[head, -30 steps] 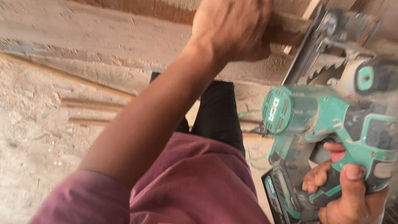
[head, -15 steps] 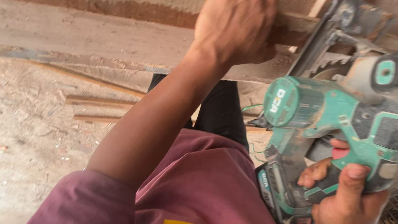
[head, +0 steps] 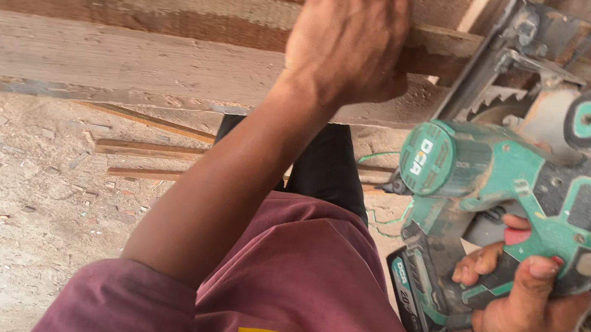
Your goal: The person marks a wooden plank using a square and a pen, then uses a cordless circular saw to cut the plank into several pieces. The person stacks the cut pieces on the workbench.
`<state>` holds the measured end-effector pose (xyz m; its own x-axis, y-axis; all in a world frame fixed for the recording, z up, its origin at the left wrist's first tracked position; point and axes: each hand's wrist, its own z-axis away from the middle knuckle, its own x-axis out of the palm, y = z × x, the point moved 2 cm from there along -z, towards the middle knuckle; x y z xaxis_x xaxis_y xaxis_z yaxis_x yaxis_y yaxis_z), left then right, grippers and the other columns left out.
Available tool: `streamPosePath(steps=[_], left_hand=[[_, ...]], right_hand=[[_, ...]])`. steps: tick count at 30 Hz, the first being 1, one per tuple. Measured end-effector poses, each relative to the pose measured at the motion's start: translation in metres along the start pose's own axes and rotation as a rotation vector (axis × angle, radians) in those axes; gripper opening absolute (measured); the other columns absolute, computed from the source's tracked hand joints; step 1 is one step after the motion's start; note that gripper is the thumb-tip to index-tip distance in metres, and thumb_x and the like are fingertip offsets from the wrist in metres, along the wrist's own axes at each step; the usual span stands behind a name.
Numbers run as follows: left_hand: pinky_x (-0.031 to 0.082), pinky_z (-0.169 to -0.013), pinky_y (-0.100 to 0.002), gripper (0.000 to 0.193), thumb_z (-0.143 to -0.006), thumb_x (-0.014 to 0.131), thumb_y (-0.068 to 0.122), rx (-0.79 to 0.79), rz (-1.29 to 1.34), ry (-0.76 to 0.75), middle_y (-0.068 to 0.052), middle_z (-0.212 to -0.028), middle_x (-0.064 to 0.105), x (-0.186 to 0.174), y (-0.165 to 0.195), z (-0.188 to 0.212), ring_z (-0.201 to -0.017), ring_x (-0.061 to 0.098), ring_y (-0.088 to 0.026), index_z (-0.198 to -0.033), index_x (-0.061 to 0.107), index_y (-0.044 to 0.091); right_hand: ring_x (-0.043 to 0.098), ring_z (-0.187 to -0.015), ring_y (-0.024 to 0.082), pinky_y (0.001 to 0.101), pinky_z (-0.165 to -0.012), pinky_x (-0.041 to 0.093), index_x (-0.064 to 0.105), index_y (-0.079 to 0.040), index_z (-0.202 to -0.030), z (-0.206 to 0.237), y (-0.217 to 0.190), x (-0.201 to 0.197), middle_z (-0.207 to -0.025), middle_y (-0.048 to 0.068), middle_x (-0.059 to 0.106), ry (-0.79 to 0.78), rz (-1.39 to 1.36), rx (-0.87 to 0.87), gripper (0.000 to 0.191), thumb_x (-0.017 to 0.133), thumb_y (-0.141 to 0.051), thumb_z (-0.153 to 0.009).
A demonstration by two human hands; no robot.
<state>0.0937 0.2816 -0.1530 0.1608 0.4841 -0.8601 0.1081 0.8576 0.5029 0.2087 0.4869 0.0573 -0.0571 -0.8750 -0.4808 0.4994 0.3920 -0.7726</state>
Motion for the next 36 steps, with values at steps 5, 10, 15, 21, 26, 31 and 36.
streamPosePath(steps=[5,10,15,21,26,31,36], left_hand=[[0.054,-0.064,-0.04,0.062,-0.064,0.083,0.054,0.004,0.018,-0.017,-0.012,-0.082,0.067,0.0,-0.001,0.002,-0.074,0.068,-0.028,-0.095,0.065,0.004],[0.055,-0.066,-0.039,0.069,-0.06,0.084,0.055,-0.005,0.028,0.041,-0.013,-0.085,0.068,0.005,-0.001,0.007,-0.076,0.068,-0.027,-0.1,0.066,0.002],[0.054,-0.064,-0.039,0.07,-0.062,0.084,0.058,0.001,0.003,0.042,-0.013,-0.083,0.067,0.006,-0.001,0.006,-0.074,0.067,-0.027,-0.099,0.066,0.001],[0.053,-0.065,-0.04,0.062,-0.065,0.083,0.055,-0.006,0.011,-0.087,-0.012,-0.083,0.067,0.004,-0.001,0.002,-0.075,0.067,-0.028,-0.096,0.065,0.004],[0.054,-0.066,-0.041,0.068,-0.059,0.084,0.055,-0.008,0.05,0.049,-0.013,-0.085,0.07,0.003,-0.001,0.002,-0.076,0.069,-0.028,-0.099,0.067,0.003],[0.053,-0.053,-0.042,0.066,-0.057,0.084,0.059,-0.02,0.077,0.018,-0.01,-0.081,0.071,0.001,0.0,0.003,-0.069,0.07,-0.027,-0.096,0.07,0.008],[0.051,-0.047,-0.043,0.044,-0.056,0.084,0.056,0.004,0.057,0.065,-0.003,-0.065,0.068,0.001,0.0,0.006,-0.057,0.067,-0.023,-0.075,0.074,0.017]], right_hand=[[0.054,-0.058,0.019,0.036,-0.056,0.05,0.055,0.007,-0.118,-0.003,0.002,-0.004,-0.068,0.011,0.053,-0.065,-0.061,0.024,0.053,0.071,-0.043,-0.11],[0.053,-0.056,0.019,0.036,-0.055,0.049,0.055,0.008,-0.117,-0.006,0.005,-0.007,-0.067,0.012,0.053,-0.062,-0.022,0.037,0.052,0.069,-0.041,-0.11],[0.052,-0.058,0.019,0.037,-0.056,0.05,0.055,0.008,-0.121,-0.009,0.004,-0.006,-0.069,0.012,0.051,-0.064,0.009,0.053,0.051,0.066,-0.041,-0.111],[0.052,-0.056,0.019,0.0376,-0.055,0.05,0.053,0.007,-0.119,-0.009,0.003,-0.006,-0.068,0.012,0.051,-0.07,0.011,0.058,0.052,0.066,-0.043,-0.111],[0.053,-0.06,0.02,0.0374,-0.057,0.05,0.054,0.007,-0.12,-0.008,0.006,-0.008,-0.072,0.012,0.052,-0.087,-0.045,0.044,0.052,0.066,-0.042,-0.113],[0.052,-0.06,0.02,0.0375,-0.057,0.05,0.054,0.008,-0.122,0.0,0.008,-0.008,-0.072,0.012,0.052,-0.082,-0.022,0.053,0.051,0.066,-0.041,-0.112],[0.052,-0.058,0.02,0.038,-0.056,0.05,0.053,0.007,-0.121,0.012,0.015,-0.008,-0.071,0.012,0.051,-0.071,-0.028,0.064,0.05,0.065,-0.041,-0.112]])
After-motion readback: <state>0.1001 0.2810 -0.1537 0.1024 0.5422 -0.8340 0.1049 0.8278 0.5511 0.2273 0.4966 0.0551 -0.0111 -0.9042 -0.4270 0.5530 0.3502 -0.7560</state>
